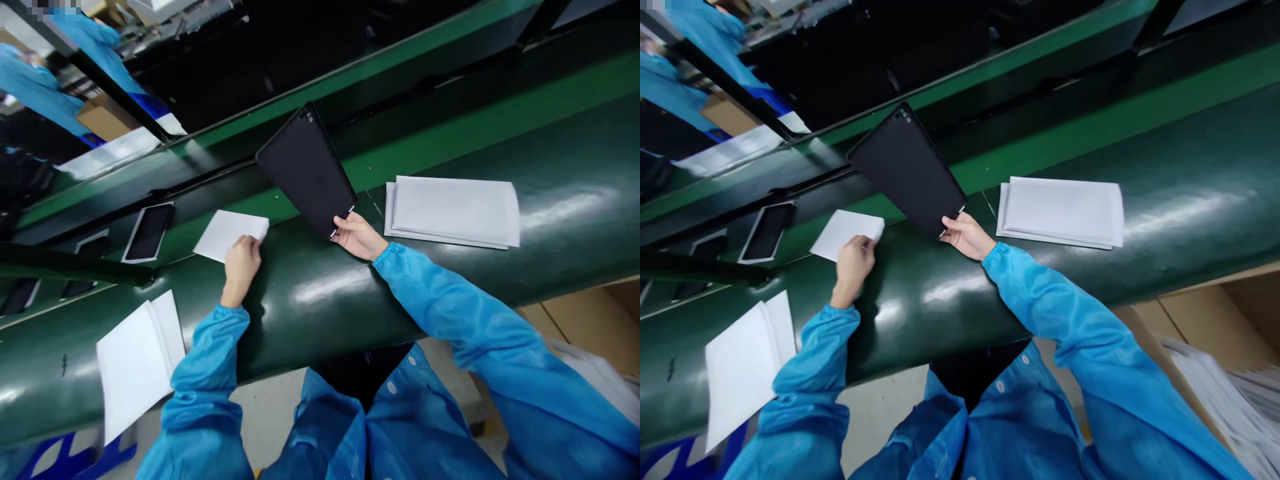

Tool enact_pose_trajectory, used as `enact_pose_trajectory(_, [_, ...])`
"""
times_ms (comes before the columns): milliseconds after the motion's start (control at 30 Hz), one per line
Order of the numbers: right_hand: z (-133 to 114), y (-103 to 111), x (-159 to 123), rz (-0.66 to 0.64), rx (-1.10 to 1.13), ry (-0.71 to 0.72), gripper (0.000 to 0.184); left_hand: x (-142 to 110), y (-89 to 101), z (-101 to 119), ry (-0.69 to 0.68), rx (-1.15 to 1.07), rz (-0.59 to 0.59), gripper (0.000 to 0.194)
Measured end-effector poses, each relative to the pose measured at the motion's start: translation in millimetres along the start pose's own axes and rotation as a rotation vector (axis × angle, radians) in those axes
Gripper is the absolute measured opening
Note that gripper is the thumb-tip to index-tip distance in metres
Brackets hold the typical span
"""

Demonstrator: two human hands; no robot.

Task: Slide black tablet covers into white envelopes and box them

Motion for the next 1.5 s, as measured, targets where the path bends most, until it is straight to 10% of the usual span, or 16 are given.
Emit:
enact_pose_trajectory(267, [-3.5, 2.1, -14.0, -0.101, -0.092, -0.066, 0.041, -70.6, -2.3, 3.0, 0.206, -0.608, -0.017, 0.037])
enact_pose_trajectory(600, [-5.4, -2.8, -17.5, -0.049, -0.161, -0.122, 0.044, -67.1, -3.5, -4.5, 0.251, -0.861, 0.076, 0.045])
enact_pose_trajectory(1100, [8.4, -5.0, -15.9, -0.102, -0.381, -0.082, 0.057, -63.7, -11.0, 6.1, 0.207, -0.666, 0.367, 0.010])
enact_pose_trajectory(1500, [6.7, -12.9, -18.9, -0.249, -0.401, -0.113, 0.055, -61.7, -9.1, 35.6, 0.062, -0.642, 0.245, 0.011])
Point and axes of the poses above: each hand's wrist, its own x-axis towards the middle knuckle, its own y-axis out of the back of the hand, z = x × y, the point moved 2 cm from there along x, towards the middle knuckle, and after that the axes turned 2 degrees about x, right-handed, at the moved point
